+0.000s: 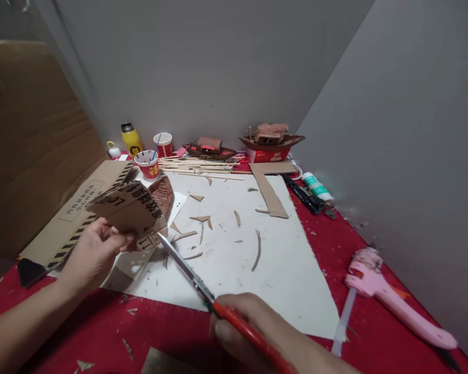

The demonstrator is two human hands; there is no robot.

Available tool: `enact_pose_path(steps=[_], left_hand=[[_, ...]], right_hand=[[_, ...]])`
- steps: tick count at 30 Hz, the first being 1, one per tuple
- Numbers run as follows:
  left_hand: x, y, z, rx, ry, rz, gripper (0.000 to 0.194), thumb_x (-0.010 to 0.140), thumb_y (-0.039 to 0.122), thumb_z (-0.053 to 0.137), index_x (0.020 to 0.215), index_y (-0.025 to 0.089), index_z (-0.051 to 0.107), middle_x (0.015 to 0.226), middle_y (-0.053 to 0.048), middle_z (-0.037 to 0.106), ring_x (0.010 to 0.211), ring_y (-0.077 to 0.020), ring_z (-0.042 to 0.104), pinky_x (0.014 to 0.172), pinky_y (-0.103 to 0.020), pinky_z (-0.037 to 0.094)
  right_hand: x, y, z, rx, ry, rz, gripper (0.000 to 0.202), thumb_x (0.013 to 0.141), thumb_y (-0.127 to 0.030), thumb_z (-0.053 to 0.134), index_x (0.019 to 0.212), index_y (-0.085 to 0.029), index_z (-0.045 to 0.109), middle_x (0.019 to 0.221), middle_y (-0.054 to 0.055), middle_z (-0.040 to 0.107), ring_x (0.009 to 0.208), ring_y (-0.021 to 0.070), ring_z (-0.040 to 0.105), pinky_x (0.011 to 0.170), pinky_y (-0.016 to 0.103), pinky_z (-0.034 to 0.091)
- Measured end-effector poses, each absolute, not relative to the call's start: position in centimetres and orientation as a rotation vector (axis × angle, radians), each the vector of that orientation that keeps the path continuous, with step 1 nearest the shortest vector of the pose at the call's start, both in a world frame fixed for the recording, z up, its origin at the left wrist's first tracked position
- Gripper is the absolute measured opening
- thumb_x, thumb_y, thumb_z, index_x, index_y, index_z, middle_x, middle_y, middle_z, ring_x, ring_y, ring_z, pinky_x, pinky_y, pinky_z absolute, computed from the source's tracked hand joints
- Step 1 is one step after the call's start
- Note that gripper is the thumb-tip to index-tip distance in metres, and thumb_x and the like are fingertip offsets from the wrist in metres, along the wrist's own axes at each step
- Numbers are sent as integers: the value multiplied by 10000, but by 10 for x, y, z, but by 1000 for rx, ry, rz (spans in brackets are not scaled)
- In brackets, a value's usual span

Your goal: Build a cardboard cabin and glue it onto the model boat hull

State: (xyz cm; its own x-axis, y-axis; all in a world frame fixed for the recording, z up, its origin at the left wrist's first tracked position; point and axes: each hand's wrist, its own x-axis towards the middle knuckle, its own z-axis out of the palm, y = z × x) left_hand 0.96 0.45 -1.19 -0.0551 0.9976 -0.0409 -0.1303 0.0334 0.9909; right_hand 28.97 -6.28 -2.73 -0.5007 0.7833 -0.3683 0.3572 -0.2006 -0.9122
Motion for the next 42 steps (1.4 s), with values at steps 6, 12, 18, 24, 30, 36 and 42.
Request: enact_pose_path(steps=[6,12,18,24,30,36,42], left_hand=[[17,-2,-17,994,1150,1198,160,653,138,725,805,166,682,511,69,531,566,-128,571,588,-246,564],[23,-8,-28,987,1191,1178,135,688,235,747,778,152,690,751,-4,694,705,-158,623,706,-288,567],[31,-15,-26,1131,1284,1192,393,697,293,740,1063,190,643,820,-14,717,801,-212,659,710,-296,542],[36,-24,-26,1211,1367,1025,226,769,367,696,862,163,717,902,-79,763,963,-262,687,895,-343,519],[39,-21,-23,1262,1312,1075,201,809,346,672,899,177,734,920,-67,771,1069,-263,659,1023,-383,462],[40,-19,-18,1215,1555,1166,340,798,460,694,1005,191,717,1138,-68,726,1185,-237,599,1101,-367,392],[40,-19,-15,1172,1617,1166,266,739,452,749,814,200,718,887,-73,760,1128,-277,626,1057,-391,435]], right_hand=[[279,-60,-43,-1157,-1551,2092,739,792,-842,335,905,-162,601,531,-38,452,398,78,397,391,206,335],[270,-61,-45,-1228,-1316,2229,780,696,-900,391,840,-165,612,570,-32,452,427,75,413,418,208,382],[269,-66,-47,-1194,-1210,2233,767,732,-868,406,868,-148,633,578,-23,482,461,75,418,478,210,423],[266,-72,-61,-1184,-1260,2135,709,806,-817,369,907,-151,590,524,-58,439,424,63,383,450,190,362],[264,-78,-60,-1293,-1352,1968,673,803,-811,382,829,-169,580,457,-70,399,405,73,347,435,207,327],[268,-81,-67,-1319,-1359,2018,665,799,-813,397,867,-180,589,502,-62,395,438,82,352,437,217,323],[271,-89,-81,-1322,-1345,1996,663,797,-819,400,869,-182,568,517,-48,428,451,86,373,427,216,299]])
